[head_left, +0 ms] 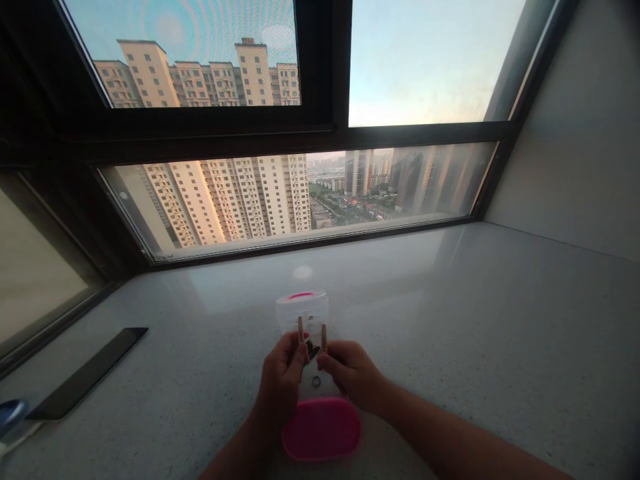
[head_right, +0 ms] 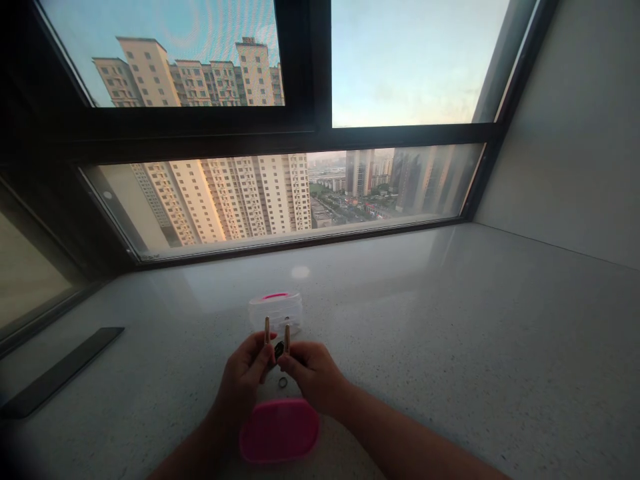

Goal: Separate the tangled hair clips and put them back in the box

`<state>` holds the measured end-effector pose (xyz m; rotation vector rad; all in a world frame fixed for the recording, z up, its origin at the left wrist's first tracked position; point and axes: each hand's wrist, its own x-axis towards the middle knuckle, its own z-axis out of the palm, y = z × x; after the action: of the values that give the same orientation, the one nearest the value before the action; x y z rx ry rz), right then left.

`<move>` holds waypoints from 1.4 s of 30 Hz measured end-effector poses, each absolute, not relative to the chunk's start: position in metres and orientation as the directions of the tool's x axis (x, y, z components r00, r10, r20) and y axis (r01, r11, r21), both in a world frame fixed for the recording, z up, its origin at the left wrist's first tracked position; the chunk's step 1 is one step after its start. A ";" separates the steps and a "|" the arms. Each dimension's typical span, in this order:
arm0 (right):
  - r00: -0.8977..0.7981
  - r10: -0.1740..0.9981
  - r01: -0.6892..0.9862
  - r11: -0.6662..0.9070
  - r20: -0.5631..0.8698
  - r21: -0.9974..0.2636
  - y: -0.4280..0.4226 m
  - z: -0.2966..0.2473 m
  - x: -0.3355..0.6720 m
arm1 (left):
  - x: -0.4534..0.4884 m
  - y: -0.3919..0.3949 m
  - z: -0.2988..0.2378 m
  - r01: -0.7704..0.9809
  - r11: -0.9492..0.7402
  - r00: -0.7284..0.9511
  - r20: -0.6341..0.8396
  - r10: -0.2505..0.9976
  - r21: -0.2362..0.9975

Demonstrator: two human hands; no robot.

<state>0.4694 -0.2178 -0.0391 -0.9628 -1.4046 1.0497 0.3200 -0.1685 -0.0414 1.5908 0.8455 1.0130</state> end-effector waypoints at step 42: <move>-0.047 0.995 0.046 0.096 0.094 -0.994 -0.216 -0.042 0.467 | 0.321 -0.174 -0.043 0.089 -0.298 0.426 0.234 0.874 0.950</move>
<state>0.4672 -0.2164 -0.0423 -1.1521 -1.3206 1.1475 0.3212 -0.1735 -0.0426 1.6943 0.8461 0.9966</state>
